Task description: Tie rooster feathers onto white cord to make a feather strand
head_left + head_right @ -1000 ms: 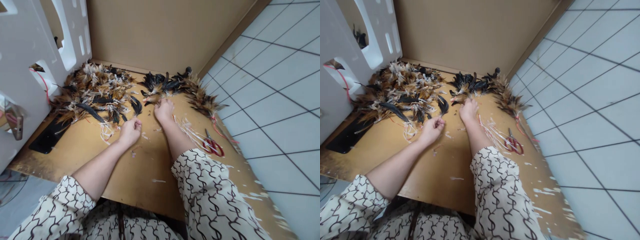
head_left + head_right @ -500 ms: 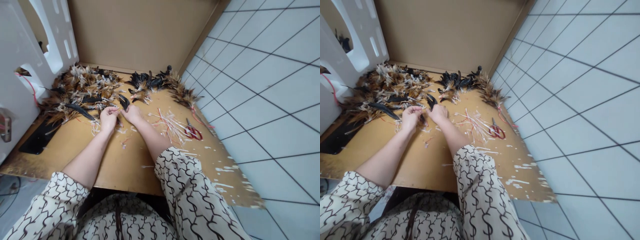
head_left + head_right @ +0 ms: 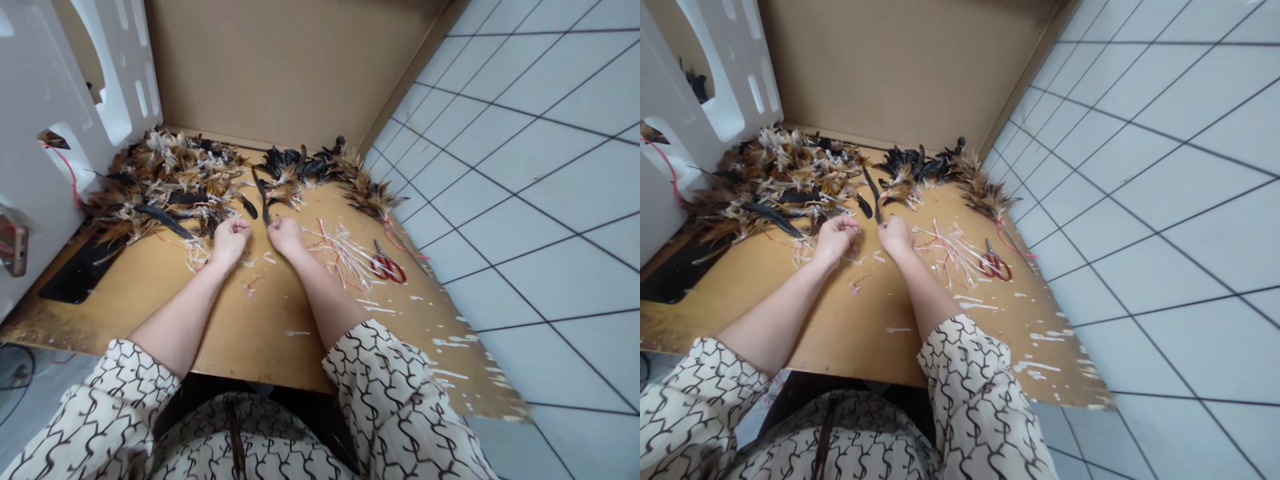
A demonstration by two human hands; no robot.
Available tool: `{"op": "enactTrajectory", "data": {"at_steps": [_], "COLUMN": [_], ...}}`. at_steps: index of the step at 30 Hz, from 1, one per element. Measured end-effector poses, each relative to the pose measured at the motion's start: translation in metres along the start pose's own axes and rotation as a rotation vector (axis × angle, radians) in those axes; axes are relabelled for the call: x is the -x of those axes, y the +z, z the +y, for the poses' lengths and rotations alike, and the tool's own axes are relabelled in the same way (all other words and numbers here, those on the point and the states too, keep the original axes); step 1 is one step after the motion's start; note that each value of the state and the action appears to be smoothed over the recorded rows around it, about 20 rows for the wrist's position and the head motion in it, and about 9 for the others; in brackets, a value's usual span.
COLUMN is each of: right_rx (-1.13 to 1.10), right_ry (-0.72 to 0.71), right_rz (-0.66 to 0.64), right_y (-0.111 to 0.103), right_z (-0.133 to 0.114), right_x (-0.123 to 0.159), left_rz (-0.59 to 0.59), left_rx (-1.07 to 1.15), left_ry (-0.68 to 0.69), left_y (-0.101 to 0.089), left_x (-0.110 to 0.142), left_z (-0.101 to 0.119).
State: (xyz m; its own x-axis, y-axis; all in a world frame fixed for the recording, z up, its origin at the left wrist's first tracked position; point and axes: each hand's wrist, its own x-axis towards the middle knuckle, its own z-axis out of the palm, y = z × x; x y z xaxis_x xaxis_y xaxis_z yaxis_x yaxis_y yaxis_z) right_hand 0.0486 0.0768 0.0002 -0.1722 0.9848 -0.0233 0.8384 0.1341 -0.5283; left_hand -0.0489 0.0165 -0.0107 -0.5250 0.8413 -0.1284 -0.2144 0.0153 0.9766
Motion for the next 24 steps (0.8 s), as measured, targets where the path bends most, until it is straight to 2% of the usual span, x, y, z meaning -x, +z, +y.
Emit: {"op": "enactTrajectory", "data": {"at_steps": [2, 5, 7, 10, 13, 19, 24], "right_rx": [-0.293, -0.736, -0.919, -1.103, -1.212, -1.214, -1.243], "right_ry": [-0.017, 0.022, 0.075, 0.08, 0.091, 0.056, 0.062], "right_rz": [0.0, -0.076, -0.13, -0.197, -0.211, -0.236, -0.229], "right_y": [0.0, -0.002, -0.004, -0.003, 0.004, 0.015, 0.014], "right_z": [0.003, 0.004, 0.005, 0.009, 0.018, 0.028, 0.03], "right_x": [0.005, 0.016, 0.025, 0.037, 0.043, 0.043, 0.043], "left_rz": [-0.046, -0.103, -0.133, -0.132, -0.13, -0.172, -0.341], "left_rx": [-0.042, -0.101, -0.147, -0.224, -0.307, -0.456, -0.745], "left_ry": [-0.006, 0.028, 0.066, 0.153, 0.24, 0.308, 0.339], "left_y": [0.001, 0.003, 0.003, 0.004, 0.003, 0.006, 0.012], "left_x": [-0.001, 0.0, 0.002, 0.004, 0.005, 0.008, 0.002], "left_z": [-0.004, -0.008, -0.01, -0.012, -0.015, -0.014, 0.003]}}
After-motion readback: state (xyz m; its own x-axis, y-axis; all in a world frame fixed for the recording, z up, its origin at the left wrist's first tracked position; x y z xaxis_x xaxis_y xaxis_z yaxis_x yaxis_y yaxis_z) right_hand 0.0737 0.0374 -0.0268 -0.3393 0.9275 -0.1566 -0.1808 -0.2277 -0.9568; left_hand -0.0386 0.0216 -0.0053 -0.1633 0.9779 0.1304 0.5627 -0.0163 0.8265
